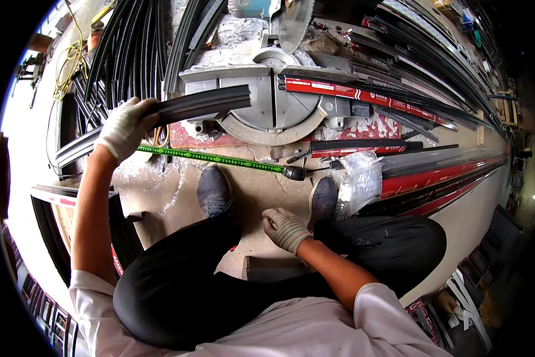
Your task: The person measures and cuts black window frame profiles using a miter saw. They repeatedly position the profiles, operate the saw, and then fit the cut pieces into a larger frame structure on the floor.
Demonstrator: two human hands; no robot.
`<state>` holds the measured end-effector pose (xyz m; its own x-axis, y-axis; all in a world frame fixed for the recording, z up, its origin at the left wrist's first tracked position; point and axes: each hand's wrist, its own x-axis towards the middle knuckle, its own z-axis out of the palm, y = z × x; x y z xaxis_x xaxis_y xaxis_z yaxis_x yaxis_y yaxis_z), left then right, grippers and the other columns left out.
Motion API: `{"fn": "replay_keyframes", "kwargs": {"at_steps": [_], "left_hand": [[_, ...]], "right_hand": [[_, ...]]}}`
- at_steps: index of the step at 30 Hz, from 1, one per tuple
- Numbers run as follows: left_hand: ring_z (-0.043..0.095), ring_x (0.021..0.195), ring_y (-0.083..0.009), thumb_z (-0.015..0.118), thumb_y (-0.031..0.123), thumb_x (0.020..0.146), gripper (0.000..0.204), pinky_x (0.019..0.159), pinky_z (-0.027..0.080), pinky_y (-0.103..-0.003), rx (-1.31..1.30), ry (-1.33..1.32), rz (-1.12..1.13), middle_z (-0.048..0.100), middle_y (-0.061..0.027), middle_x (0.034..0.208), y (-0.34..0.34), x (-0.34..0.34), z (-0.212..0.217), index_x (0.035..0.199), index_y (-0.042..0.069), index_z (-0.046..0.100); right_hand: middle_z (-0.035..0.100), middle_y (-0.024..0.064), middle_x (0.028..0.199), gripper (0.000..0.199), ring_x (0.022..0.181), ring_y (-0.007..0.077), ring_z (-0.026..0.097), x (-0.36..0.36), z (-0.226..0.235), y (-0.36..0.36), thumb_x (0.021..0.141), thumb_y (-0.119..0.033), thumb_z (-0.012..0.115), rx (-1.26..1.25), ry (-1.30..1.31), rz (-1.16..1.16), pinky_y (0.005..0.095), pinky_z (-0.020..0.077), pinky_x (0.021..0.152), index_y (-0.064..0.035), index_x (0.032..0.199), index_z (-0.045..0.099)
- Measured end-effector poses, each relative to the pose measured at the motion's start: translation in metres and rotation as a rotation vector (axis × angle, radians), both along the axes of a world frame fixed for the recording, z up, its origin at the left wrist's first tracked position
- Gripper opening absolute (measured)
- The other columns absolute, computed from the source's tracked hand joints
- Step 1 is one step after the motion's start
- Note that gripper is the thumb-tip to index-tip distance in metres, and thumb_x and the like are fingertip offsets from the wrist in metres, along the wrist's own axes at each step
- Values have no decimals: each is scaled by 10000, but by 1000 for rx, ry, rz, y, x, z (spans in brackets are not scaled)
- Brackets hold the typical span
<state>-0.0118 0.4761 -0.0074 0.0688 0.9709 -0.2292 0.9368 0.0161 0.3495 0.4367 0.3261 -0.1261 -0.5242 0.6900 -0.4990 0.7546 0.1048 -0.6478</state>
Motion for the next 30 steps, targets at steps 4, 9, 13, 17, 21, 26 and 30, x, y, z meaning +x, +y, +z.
{"fn": "replay_keyframes", "kwargs": {"at_steps": [4, 9, 13, 17, 21, 26, 30], "left_hand": [[690, 1038, -436, 624, 280, 1081, 356, 948, 546, -452, -128, -228, -25, 726, -243, 1130, 33, 2, -69, 1308, 17, 705], [698, 985, -396, 624, 277, 1089, 346, 901, 544, -446, -239, -25, -72, 723, -243, 1081, 55, 19, -90, 1282, -1, 697], [703, 1067, -384, 786, 423, 969, 595, 994, 566, -431, -220, 99, -140, 697, -234, 1130, 56, 27, -84, 1348, -20, 664], [691, 1150, -386, 817, 450, 934, 696, 1061, 552, -427, -317, 156, -136, 686, -241, 1245, 60, 27, -80, 1401, -21, 607], [677, 1225, -389, 768, 488, 982, 763, 1084, 536, -420, -432, -6, 16, 682, -269, 1308, 68, 19, -85, 1453, -55, 515], [652, 1071, -268, 713, 445, 1049, 621, 1029, 529, -404, -315, -189, -5, 713, -200, 1209, 72, -4, -111, 1397, -38, 538], [636, 937, -194, 692, 348, 1078, 439, 930, 542, -372, -335, -185, 45, 758, -150, 1083, 90, -16, -124, 1306, -27, 683]], "right_hand": [[700, 212, 1093, 274, 1056, 422, 682, -3, 3, 9, 1009, -254, 621, 0, 26, -44, 498, 546, 978, -85, 1215, 687], [704, 211, 1091, 284, 1049, 408, 690, 4, 8, 14, 1009, -252, 629, -78, -6, -117, 490, 553, 968, -68, 1216, 690], [707, 207, 1087, 285, 1031, 401, 697, 10, 4, 16, 1011, -252, 628, -53, 8, -141, 484, 558, 954, -69, 1218, 698], [714, 204, 1077, 280, 1009, 399, 704, 13, 1, 19, 1005, -244, 636, -83, -10, -171, 480, 564, 943, -73, 1217, 705], [718, 204, 1053, 271, 988, 399, 709, 13, -1, 23, 994, -227, 649, -91, 23, -210, 478, 571, 926, -69, 1205, 712], [717, 202, 1043, 255, 991, 390, 714, 12, 0, 25, 987, -194, 658, -133, 16, -234, 467, 578, 918, -57, 1194, 714], [717, 197, 1040, 252, 988, 383, 717, 13, 1, 25, 987, -187, 662, -151, 7, -242, 461, 581, 910, -54, 1195, 711]]}}
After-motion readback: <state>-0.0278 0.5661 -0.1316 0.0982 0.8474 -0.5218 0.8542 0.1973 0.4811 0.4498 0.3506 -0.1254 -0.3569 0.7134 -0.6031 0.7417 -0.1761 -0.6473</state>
